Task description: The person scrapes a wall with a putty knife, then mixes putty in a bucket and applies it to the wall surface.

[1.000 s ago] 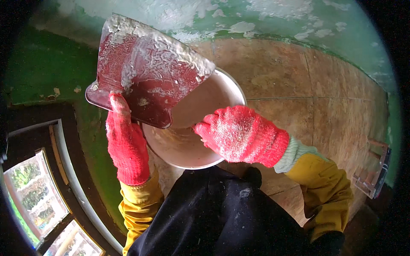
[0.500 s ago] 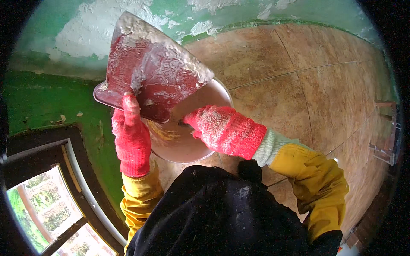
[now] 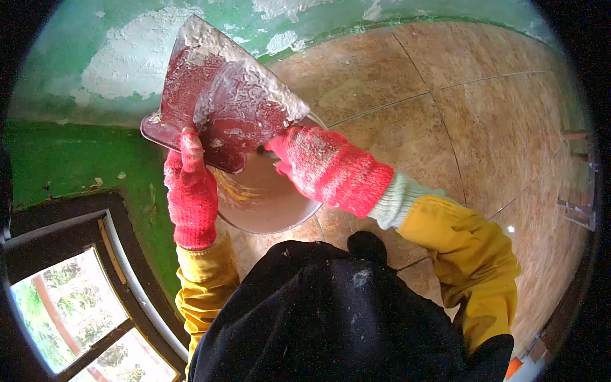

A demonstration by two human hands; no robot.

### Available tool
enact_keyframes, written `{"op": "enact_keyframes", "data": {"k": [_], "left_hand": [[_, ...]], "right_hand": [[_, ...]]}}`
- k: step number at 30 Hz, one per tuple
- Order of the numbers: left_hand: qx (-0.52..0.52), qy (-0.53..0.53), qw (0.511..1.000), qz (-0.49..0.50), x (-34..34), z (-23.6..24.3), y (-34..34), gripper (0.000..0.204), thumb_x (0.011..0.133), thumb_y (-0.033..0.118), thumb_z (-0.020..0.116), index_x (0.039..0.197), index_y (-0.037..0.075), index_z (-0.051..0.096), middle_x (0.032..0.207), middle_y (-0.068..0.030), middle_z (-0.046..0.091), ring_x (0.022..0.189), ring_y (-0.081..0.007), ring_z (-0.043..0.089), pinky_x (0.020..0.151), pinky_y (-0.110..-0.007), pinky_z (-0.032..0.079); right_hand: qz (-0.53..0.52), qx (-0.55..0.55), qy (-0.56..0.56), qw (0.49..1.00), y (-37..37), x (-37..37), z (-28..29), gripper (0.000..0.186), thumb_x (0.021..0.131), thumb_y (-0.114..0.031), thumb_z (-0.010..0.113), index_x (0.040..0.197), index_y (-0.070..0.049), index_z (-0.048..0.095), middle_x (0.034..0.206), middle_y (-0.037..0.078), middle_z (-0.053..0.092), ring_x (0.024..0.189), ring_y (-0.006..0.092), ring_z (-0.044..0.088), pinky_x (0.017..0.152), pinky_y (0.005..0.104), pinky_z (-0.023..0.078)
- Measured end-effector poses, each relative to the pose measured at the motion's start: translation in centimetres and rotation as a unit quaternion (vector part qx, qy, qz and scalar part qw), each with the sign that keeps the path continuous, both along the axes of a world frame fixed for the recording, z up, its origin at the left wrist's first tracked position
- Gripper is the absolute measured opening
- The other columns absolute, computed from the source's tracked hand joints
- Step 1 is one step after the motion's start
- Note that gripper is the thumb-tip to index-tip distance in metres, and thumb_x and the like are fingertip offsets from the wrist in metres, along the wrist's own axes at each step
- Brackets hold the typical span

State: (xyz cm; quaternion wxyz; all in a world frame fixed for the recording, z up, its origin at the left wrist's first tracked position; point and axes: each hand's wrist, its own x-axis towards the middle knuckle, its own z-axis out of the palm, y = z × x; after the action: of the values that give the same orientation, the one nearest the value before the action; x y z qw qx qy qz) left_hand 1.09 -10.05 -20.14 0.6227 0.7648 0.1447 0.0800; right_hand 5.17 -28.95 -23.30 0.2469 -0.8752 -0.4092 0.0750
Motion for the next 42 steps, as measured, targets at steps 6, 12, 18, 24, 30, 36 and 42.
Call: {"op": "enact_keyframes", "data": {"k": [6,12,18,24,30,36,42], "left_hand": [[0.003,-0.015,1.0,-0.025,0.5,-1.1,0.6,0.04,0.092,0.037,0.049,0.104,0.0,0.06,0.094,-0.0051,0.063,0.085,-0.0109,0.054,0.079,-0.028,0.042],[-0.017,-0.001,1.0,0.009,0.8,-0.2,0.3,0.04,0.092,0.036,0.048,0.105,0.0,0.06,0.092,-0.0038,0.063,0.085,-0.0107,0.053,0.078,-0.028,0.042],[-0.031,-0.017,0.999,0.002,1.1,-0.4,-0.1,0.039,0.092,0.036,0.049,0.108,0.002,0.059,0.087,-0.0033,0.06,0.079,-0.0116,0.052,0.075,-0.028,0.042],[0.338,-0.13,0.929,-0.072,0.6,-2.4,1.9,0.04,0.088,0.008,0.048,0.127,0.018,0.046,0.088,-0.0113,0.057,0.076,-0.0245,0.056,0.07,-0.033,0.045],[0.471,-0.166,0.863,-0.074,0.5,-3.5,3.3,0.061,0.082,-0.006,0.048,0.134,0.023,0.037,0.092,-0.013,0.056,0.078,-0.0274,0.057,0.071,-0.036,0.046],[0.181,-0.042,0.981,-0.061,1.1,-0.4,0.0,0.033,0.09,0.016,0.048,0.122,0.008,0.049,0.089,-0.0114,0.058,0.076,-0.0203,0.053,0.072,-0.033,0.044],[0.231,-0.083,0.969,-0.009,1.2,-1.8,1.2,0.044,0.095,0.037,0.041,0.107,-0.003,0.057,0.088,-0.0107,0.06,0.077,-0.0146,0.05,0.075,-0.031,0.042]], "right_hand": [[-0.073,0.073,0.061,0.993,1.1,-1.4,-2.2,0.031,0.08,-0.018,0.058,0.11,-0.008,0.055,0.096,0.017,0.059,0.089,0.0331,0.058,0.074,0.0441,0.046],[-0.025,0.025,0.132,0.991,0.7,-2.1,-3.0,0.028,0.081,-0.017,0.057,0.106,-0.006,0.057,0.088,0.018,0.061,0.082,0.0357,0.059,0.071,0.0449,0.047],[-0.195,0.181,0.182,0.947,2.1,-2.8,-2.0,0.023,0.084,-0.022,0.054,0.097,-0.002,0.059,0.084,0.02,0.062,0.081,0.0384,0.058,0.071,0.0454,0.046],[-0.154,0.158,0.191,0.956,2.9,-4.7,-4.5,0.026,0.083,-0.015,0.055,0.106,-0.004,0.057,0.093,0.019,0.062,0.087,0.038,0.058,0.073,0.0445,0.046],[-0.112,0.007,0.188,0.976,1.9,-3.7,-2.7,0.027,0.083,-0.016,0.054,0.107,-0.004,0.057,0.092,0.018,0.062,0.086,0.0378,0.058,0.073,0.0448,0.046],[-0.157,0.154,0.125,0.967,3.1,-4.5,-6.2,0.025,0.084,-0.024,0.052,0.101,-0.006,0.058,0.086,0.019,0.062,0.083,0.0371,0.058,0.07,0.0474,0.046],[-0.108,0.081,0.116,0.984,1.4,-5.1,-4.1,0.028,0.083,-0.017,0.051,0.108,-0.004,0.055,0.09,0.019,0.06,0.085,0.0362,0.058,0.074,0.0443,0.046]]}}
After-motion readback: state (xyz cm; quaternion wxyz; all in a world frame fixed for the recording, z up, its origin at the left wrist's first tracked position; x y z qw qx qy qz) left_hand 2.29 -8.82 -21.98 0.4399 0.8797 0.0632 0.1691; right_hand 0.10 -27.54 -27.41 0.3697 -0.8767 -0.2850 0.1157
